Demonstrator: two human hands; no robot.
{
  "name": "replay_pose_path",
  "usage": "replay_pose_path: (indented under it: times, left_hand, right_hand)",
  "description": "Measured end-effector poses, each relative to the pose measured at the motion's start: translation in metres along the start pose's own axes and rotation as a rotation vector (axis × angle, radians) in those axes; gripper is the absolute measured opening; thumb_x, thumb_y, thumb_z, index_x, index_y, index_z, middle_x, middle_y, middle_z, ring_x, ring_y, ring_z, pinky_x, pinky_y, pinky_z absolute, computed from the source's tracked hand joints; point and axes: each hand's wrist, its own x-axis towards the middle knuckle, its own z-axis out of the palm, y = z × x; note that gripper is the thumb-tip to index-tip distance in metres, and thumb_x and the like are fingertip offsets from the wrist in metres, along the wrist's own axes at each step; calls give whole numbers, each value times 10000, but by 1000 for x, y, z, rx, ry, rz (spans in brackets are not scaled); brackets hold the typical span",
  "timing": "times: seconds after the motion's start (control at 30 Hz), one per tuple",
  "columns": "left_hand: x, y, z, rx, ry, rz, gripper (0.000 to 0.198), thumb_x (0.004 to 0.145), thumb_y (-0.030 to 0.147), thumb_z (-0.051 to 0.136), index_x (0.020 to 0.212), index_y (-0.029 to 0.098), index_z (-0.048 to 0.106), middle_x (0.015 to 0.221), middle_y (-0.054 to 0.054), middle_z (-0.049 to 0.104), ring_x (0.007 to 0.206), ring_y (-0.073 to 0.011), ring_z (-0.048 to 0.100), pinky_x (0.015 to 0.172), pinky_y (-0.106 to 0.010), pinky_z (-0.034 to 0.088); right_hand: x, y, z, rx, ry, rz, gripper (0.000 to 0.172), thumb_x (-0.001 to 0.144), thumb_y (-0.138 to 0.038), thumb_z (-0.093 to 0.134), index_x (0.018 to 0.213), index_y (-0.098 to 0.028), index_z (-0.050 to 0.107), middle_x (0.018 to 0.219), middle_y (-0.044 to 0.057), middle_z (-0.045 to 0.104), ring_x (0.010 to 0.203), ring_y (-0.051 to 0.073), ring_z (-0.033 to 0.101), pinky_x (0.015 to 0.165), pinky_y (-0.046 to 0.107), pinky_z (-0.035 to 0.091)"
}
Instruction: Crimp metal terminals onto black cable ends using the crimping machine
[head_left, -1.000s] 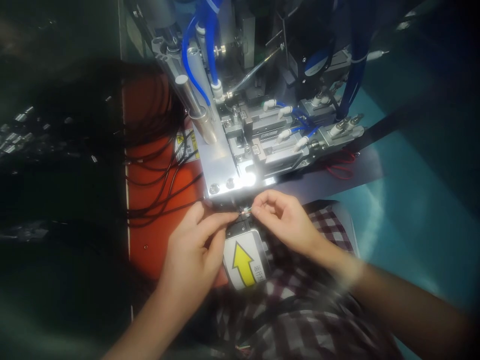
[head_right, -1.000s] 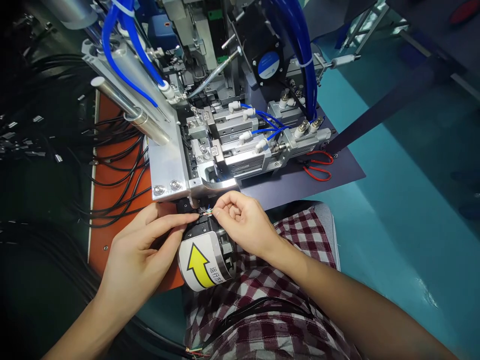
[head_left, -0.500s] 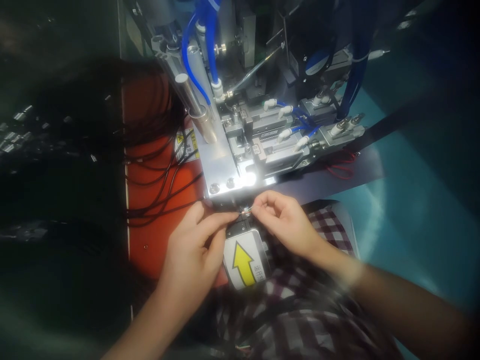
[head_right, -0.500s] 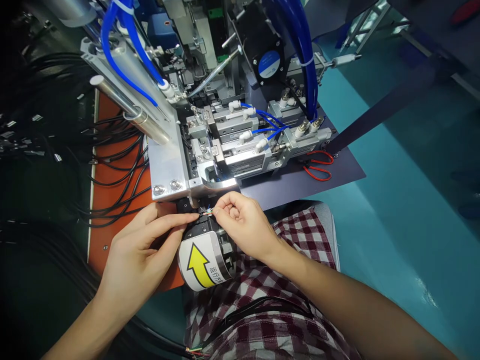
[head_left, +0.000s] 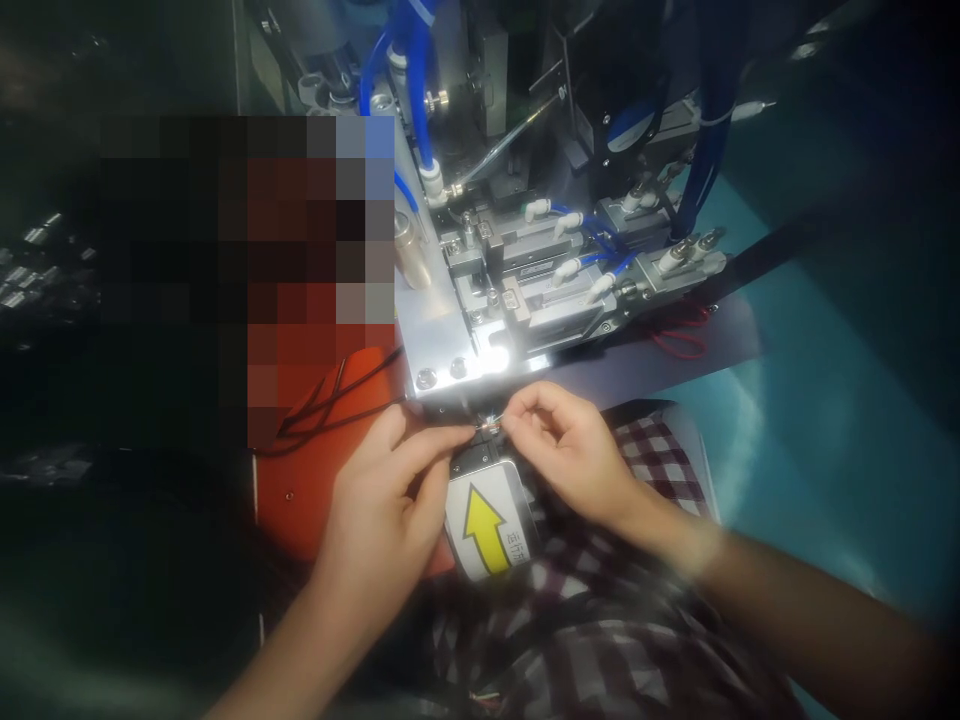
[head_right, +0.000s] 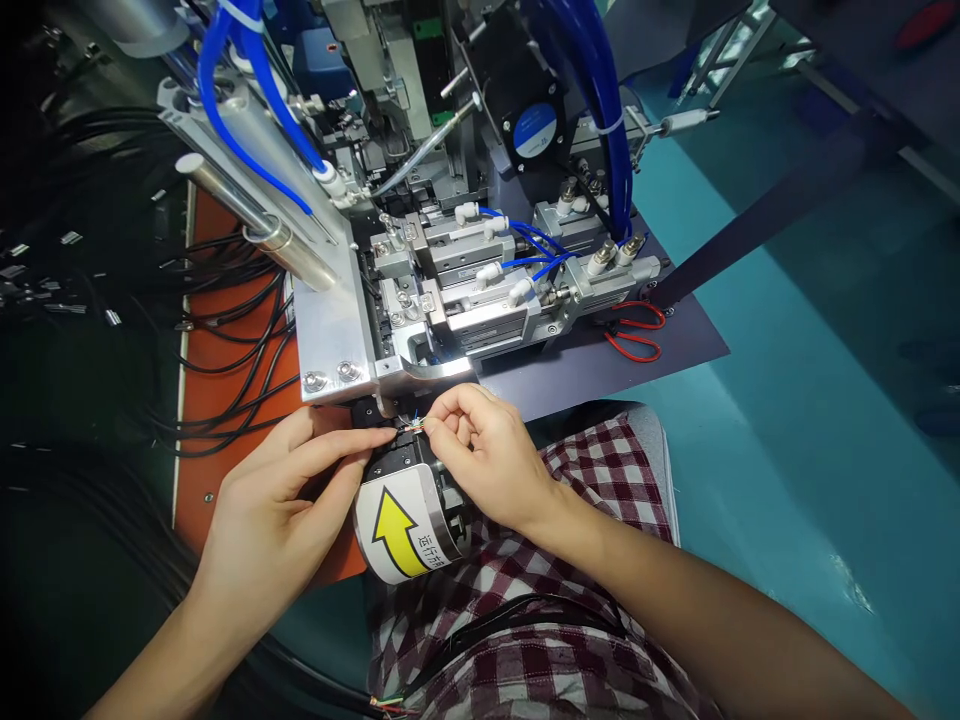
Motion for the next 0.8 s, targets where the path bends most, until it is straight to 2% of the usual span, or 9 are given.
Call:
replay_pose_path:
  times: [0.1,0.27,0.43,0.5,0.63,0.8]
  left_hand:
    - [0,0,0,-3,-5,-6,253,866,128,549,992,255,728,886,-7,559,622,-91,490,475,-181,415]
    - [0,1,1,4,1,0,252,864,120,555,990,254,728,876,-1,552,614,-84,473,472,-174,404]
    - [0,1,0,6,11,17,257,863,105,550,983,246,728,867,-3,552,648,-87,489,483,-163,411]
    - [0,0,0,7,8,11,258,864,109,547,985,249,727,871,-3,554,646,-86,496,483,-165,417]
    - [0,-2,1,20,4,-3,254,862,140,551,991,272,726,882,-2,562,617,-90,498,488,-191,436]
    - [0,-1,0,-10,-20,-17,254,866,164,538,993,274,728,912,-15,595,738,-141,605,579,-235,513]
  right_hand:
    - [-1,3,1,-116,41,-158,93,864,-152,554,778,-182,578,747,-3,554,620,108,500,570,244,421]
    - [-4,5,0,-178,70,-217,100,868,-130,557,784,-179,581,737,2,564,606,105,514,554,237,436]
    - [-3,4,0,-325,116,-428,91,865,-116,563,800,-164,604,724,20,585,628,122,544,566,255,443]
    - [-1,3,1,-352,112,-463,86,864,-115,567,801,-154,611,724,24,590,623,120,546,561,254,439]
    - [2,0,3,-315,121,-374,94,864,-119,562,795,-153,615,744,26,599,649,124,559,586,256,446]
    - [1,-1,3,-155,97,-110,89,866,-184,582,792,-165,628,735,20,618,647,135,573,582,257,460]
